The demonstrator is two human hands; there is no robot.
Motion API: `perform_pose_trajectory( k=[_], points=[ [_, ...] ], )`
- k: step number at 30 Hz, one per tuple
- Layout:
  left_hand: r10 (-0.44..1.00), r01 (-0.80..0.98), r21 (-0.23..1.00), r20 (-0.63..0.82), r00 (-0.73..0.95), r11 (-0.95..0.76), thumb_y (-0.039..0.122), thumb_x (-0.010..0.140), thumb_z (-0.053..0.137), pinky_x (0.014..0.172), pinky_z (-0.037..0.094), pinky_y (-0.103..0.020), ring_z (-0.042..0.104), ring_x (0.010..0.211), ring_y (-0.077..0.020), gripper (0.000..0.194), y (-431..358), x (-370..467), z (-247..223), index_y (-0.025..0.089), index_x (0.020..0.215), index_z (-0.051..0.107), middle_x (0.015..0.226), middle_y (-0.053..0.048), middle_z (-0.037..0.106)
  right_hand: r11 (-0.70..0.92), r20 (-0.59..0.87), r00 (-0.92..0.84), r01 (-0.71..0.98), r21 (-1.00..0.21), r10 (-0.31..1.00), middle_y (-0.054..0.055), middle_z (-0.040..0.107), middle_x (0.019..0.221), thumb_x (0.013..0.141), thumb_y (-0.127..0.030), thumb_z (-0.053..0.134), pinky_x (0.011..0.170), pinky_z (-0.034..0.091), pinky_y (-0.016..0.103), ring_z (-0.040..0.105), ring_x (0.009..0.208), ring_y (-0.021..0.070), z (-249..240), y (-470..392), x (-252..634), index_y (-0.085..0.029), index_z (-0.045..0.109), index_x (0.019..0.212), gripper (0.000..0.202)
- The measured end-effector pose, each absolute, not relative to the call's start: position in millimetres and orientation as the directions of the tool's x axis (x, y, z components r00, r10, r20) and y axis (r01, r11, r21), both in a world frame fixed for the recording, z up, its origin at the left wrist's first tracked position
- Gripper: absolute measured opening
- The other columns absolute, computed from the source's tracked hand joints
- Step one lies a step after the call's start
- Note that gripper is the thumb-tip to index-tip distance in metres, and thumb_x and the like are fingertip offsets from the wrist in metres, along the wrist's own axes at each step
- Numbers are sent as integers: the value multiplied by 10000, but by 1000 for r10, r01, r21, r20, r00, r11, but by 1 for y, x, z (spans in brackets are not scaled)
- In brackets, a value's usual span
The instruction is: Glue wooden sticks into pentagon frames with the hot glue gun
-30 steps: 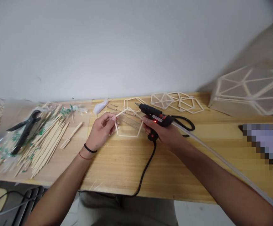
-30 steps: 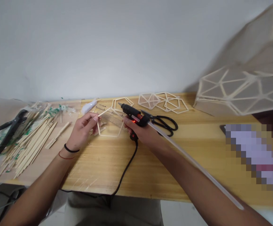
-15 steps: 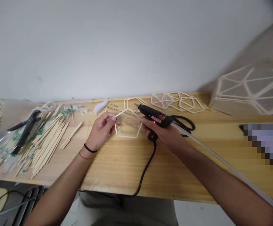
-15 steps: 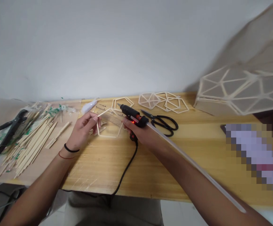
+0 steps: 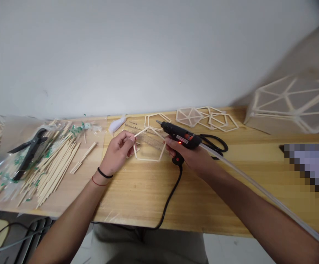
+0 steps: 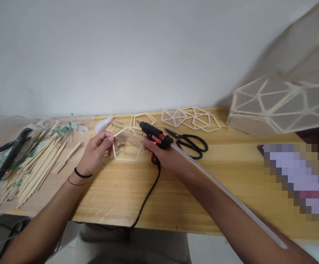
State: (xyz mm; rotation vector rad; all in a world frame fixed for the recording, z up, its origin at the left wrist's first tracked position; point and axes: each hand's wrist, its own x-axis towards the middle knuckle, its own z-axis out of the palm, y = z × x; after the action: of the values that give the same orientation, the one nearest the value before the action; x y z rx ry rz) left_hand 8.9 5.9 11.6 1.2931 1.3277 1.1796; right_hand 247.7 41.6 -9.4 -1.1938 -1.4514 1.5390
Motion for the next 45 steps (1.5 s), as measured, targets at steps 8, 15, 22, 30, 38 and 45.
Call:
perform_pose_trajectory(
  k=[8,15,22,30,38,45],
  points=[
    [999,142,990,2,-37,3,487,924,717,542,415,-247,541,535,-113,322,6,9,13,189,842,628,669,8,650,-141,-172,-331,116,-983,928,-29,537,659,889,-660,719,579,395,293,499,605,137,-5,39,248,-217,660,832,451],
    [999,137,991,-3,-36,7,477,922,710,545,423,-246,540,539,-110,310,7,9,12,190,843,621,672,16,646,-138,-165,-319,106,-985,933,-26,534,662,872,-636,737,572,398,287,495,604,134,-3,38,246,-212,666,832,432],
    [1000,147,989,-13,-20,16,467,935,689,548,429,-248,547,551,-113,294,7,8,12,190,857,628,689,11,662,-145,-176,-305,121,-982,936,-20,539,657,826,-659,776,555,416,289,502,597,141,0,38,245,-220,674,831,450],
    [1000,207,978,2,-10,0,449,963,657,562,431,-257,546,555,-113,287,7,8,10,196,835,610,718,7,668,-129,-185,-324,186,-974,928,-6,538,654,846,-679,729,545,410,299,504,597,156,-2,35,245,-217,677,827,466],
    [1000,201,980,-8,-3,8,451,966,660,577,423,-265,535,574,-122,287,7,8,8,199,839,609,694,11,645,-156,-193,-309,142,-978,931,-8,538,664,820,-658,747,538,413,294,497,594,152,3,35,244,-219,664,821,448],
    [1000,193,981,-5,-9,6,457,967,665,577,420,-270,529,573,-124,282,7,6,6,203,852,621,697,9,643,-136,-164,-297,111,-984,941,-2,572,694,829,-644,761,541,433,286,511,600,144,-1,38,244,-222,677,807,431]
  ],
)
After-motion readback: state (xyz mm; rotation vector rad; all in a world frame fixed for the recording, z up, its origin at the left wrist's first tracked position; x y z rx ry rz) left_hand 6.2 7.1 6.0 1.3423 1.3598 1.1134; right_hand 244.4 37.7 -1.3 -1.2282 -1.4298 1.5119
